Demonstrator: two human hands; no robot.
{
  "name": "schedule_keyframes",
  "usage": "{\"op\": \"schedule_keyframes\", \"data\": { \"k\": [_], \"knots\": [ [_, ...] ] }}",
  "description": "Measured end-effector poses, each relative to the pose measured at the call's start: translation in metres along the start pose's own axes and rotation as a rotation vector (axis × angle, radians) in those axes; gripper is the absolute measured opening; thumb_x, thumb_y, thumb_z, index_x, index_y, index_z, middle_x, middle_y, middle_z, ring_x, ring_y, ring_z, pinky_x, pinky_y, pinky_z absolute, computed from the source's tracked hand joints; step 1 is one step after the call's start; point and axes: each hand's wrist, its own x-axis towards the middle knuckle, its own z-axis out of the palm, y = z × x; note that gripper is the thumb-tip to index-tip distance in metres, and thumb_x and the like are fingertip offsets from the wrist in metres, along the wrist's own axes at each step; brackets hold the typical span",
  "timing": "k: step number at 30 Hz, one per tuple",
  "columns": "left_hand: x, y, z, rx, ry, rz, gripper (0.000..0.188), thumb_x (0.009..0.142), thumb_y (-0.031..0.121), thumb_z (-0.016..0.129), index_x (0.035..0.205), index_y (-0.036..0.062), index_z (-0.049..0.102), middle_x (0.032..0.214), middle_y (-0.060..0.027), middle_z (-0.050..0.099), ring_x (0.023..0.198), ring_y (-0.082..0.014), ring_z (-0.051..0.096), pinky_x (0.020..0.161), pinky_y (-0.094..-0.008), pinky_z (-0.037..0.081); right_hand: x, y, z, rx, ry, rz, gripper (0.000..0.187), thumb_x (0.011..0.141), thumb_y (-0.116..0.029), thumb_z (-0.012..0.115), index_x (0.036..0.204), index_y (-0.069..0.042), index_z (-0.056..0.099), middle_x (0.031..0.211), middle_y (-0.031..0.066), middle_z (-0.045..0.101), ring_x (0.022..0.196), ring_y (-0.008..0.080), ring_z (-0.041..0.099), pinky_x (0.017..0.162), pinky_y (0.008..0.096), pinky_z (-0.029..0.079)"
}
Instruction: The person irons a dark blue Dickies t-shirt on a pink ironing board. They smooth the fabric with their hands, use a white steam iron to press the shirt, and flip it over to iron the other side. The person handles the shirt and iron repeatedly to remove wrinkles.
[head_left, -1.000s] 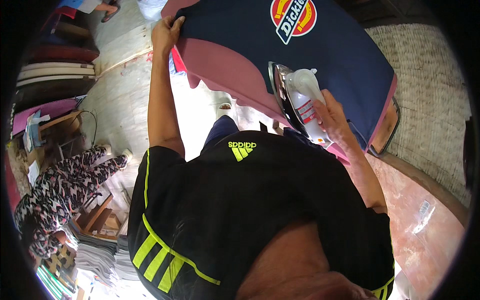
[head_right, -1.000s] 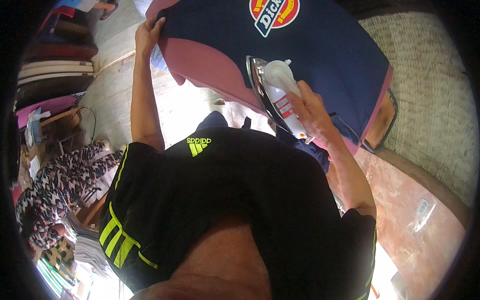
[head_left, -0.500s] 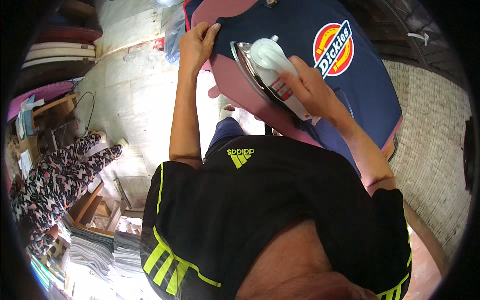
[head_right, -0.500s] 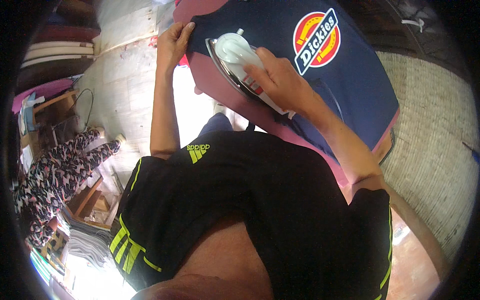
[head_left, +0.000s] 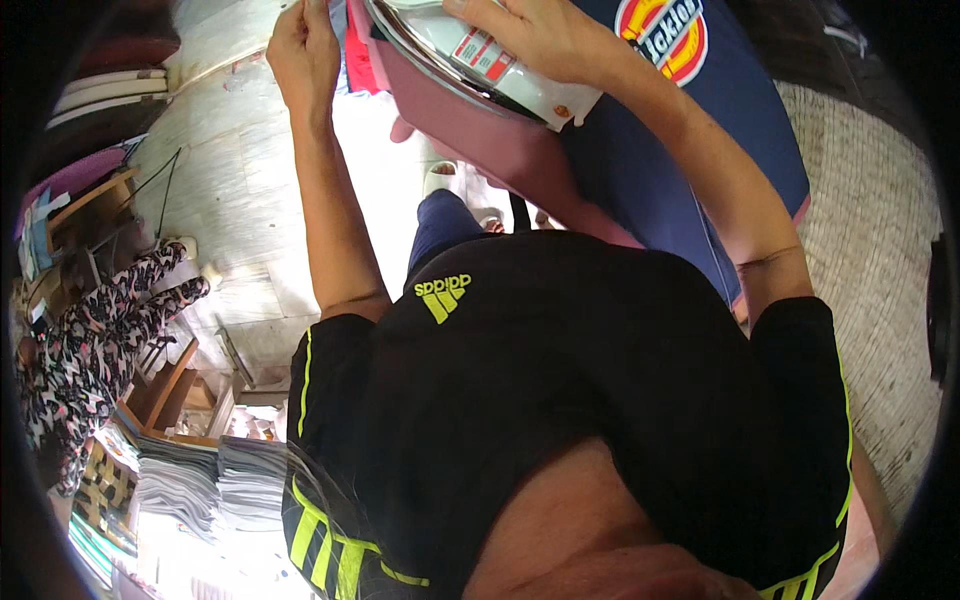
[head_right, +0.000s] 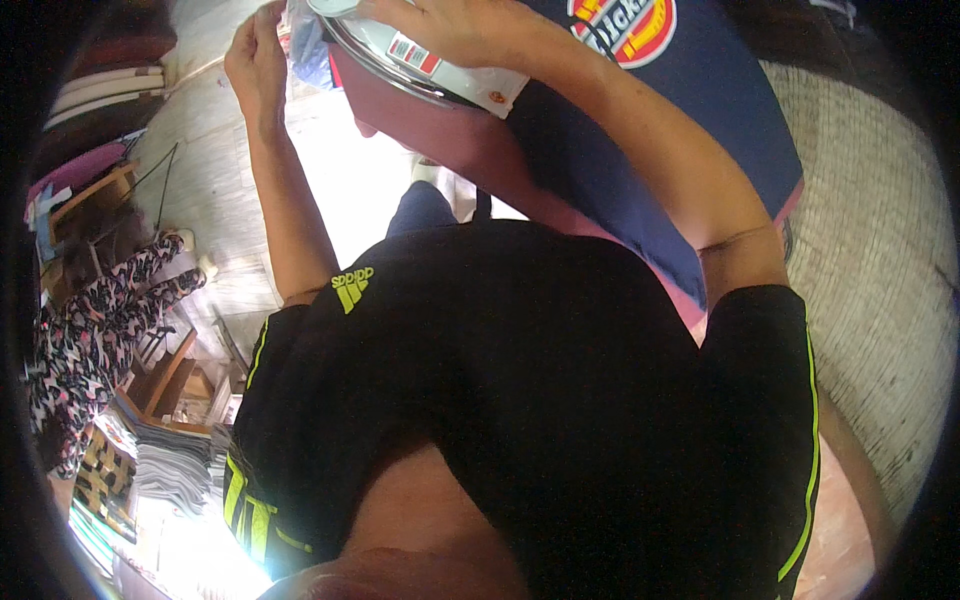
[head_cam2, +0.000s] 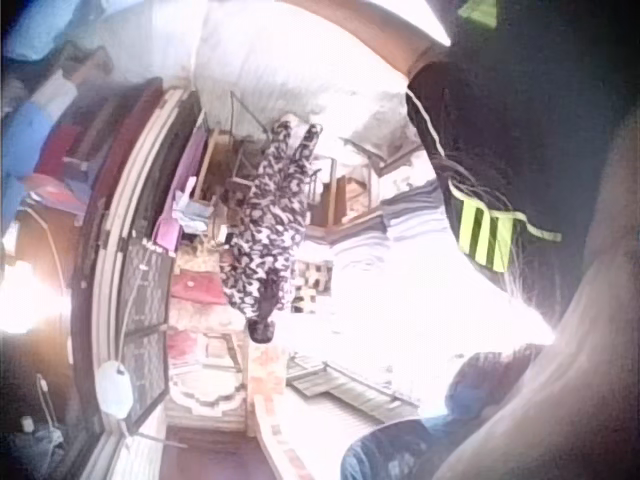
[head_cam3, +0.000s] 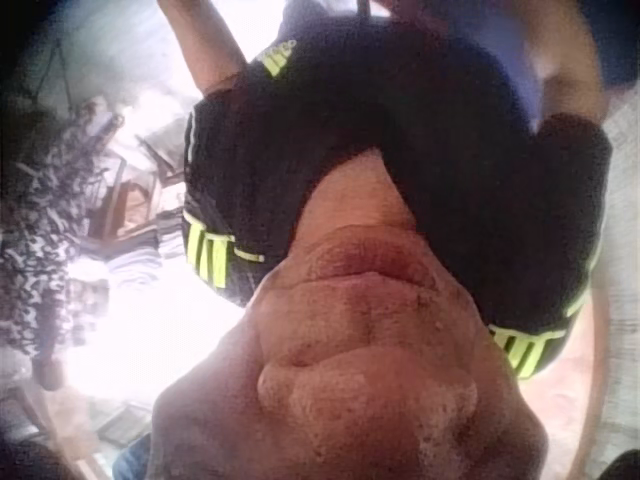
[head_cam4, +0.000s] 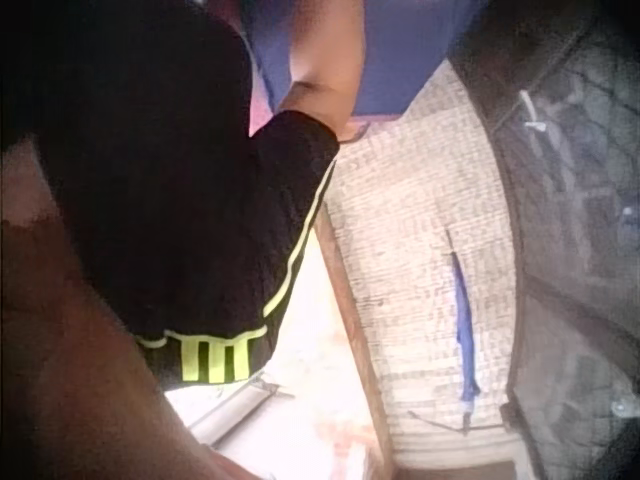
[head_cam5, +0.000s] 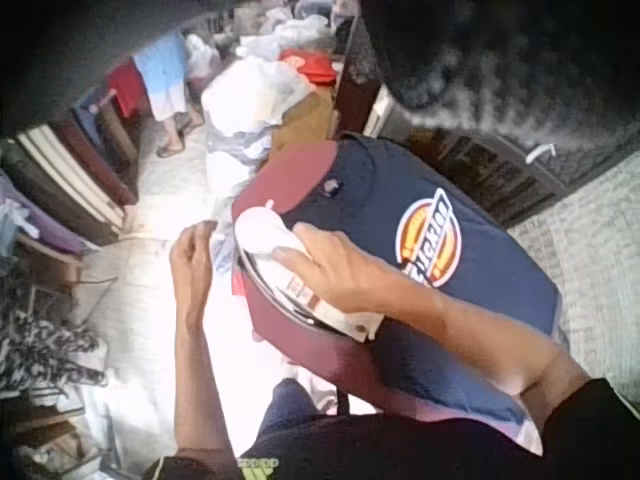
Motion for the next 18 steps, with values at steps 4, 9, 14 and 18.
{"op": "schedule_keyframes", "data": {
  "k": [4, 9, 14, 18],
  "knots": [
    [-0.005, 0.006, 0.044, -0.015, -0.124, 0.026, 0.038, 0.102, 0.023, 0.048, 0.127, -0.0034, 0.059, 0.130, -0.0214, 0.060, 0.125, -0.0381, 0.052, 0.107, -0.0432, 0.039, -0.029, -0.023, -0.019, 0.267, -0.123, 0.524, 0.038, 0.101, -0.033, 0.050, 0.109, 0.004, 0.058, 0.096, 0.0285, 0.058, 0.091, 0.0441, 0.060, 0.074, 0.0511, 0.044],
    [-0.018, -0.027, 0.096, 0.631, 0.017, 0.288, 0.055, 0.102, 0.035, 0.047, 0.143, -0.0016, 0.044, 0.149, -0.0226, 0.044, 0.138, -0.0417, 0.039, 0.113, -0.0520, 0.030, -0.113, -0.036, -0.028, 0.305, -0.093, 0.562, 0.038, 0.101, -0.034, 0.050, 0.111, 0.002, 0.057, 0.093, 0.0235, 0.059, 0.085, 0.0362, 0.062, 0.072, 0.0435, 0.048],
    [-0.022, -0.023, 0.094, 0.792, 0.017, 0.301, 0.063, 0.102, 0.042, 0.045, 0.149, 0.0009, 0.038, 0.154, -0.0215, 0.038, 0.143, -0.0430, 0.033, 0.112, -0.0576, 0.029, -0.179, -0.087, -0.041, 0.280, 0.001, 0.687, 0.041, 0.102, -0.036, 0.050, 0.115, 0.001, 0.057, 0.091, 0.0303, 0.064, 0.087, 0.0463, 0.066, 0.074, 0.0481, 0.051],
    [-0.017, -0.017, 0.092, 0.818, 0.005, 0.289, 0.064, 0.101, 0.043, 0.046, 0.149, 0.0012, 0.037, 0.154, -0.0212, 0.038, 0.143, -0.0434, 0.033, 0.112, -0.0579, 0.029, -0.227, -0.131, -0.052, 0.370, 0.021, 0.944, 0.043, 0.101, -0.039, 0.051, 0.117, 0.001, 0.055, 0.093, 0.0292, 0.068, 0.089, 0.0448, 0.069, 0.077, 0.0467, 0.052]
  ]
}}
